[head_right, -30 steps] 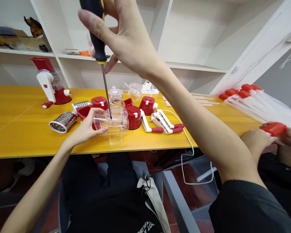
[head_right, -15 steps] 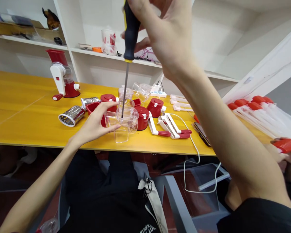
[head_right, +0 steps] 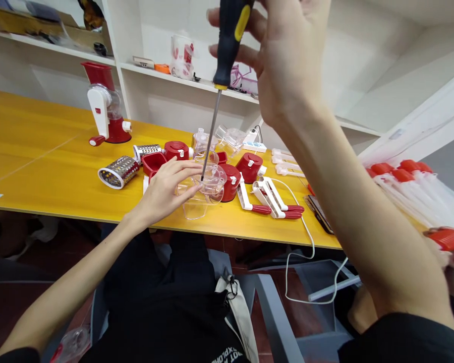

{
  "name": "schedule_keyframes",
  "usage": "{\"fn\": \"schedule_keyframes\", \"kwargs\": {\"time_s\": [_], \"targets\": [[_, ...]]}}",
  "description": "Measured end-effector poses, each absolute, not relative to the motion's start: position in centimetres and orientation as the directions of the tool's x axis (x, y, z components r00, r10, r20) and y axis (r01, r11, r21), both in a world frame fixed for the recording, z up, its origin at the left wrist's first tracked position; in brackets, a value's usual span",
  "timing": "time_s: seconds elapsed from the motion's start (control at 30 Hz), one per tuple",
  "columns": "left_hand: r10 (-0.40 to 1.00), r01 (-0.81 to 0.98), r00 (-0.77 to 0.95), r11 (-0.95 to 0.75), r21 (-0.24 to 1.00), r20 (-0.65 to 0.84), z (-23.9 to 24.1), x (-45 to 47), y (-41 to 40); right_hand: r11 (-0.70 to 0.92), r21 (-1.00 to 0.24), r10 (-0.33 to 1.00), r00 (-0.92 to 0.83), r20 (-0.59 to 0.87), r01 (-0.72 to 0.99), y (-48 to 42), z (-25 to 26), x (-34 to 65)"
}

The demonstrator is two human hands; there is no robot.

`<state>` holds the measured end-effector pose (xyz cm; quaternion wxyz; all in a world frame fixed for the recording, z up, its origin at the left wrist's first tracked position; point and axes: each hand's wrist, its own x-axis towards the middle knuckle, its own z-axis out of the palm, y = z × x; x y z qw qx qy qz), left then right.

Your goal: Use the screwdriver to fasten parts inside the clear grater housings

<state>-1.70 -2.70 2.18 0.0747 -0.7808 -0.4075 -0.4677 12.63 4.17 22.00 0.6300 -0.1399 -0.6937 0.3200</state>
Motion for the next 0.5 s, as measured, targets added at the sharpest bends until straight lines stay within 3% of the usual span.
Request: {"fn": "schedule_keyframes", "kwargs": {"time_s": [0.13, 0.2, 0.27, 0.43, 0.5], "targets": [[0.626, 0.552, 0.147, -0.695, 0.461, 0.766, 3.5, -1.2, -2.2, 0.700, -0.660, 0.617, -0.233, 0.752, -0.273, 5.3, 21.8, 12.7], [0.673, 0.505, 0.142, -0.680, 0.532, 0.726, 4.4, -0.9, -1.7, 0.702, -0.626, 0.606, -0.176, 0.776, -0.340, 5.9, 21.7, 12.6], [0.690, 0.490, 0.172, -0.679, 0.547, 0.703, 5.1, -0.7, -1.2, 0.707, -0.596, 0.599, -0.127, 0.791, -0.380, 5.9, 21.6, 12.5], [0.714, 0.469, 0.169, -0.665, 0.581, 0.680, 5.7, -0.6, -0.4, 0.657, -0.683, 0.636, -0.251, 0.730, -0.319, 3.7, 21.7, 12.6], [0.720, 0.468, 0.178, -0.662, 0.586, 0.671, 5.6, -0.6, -0.2, 0.669, -0.681, 0.652, -0.203, 0.730, -0.298, 3.0, 21.8, 12.6]]}}
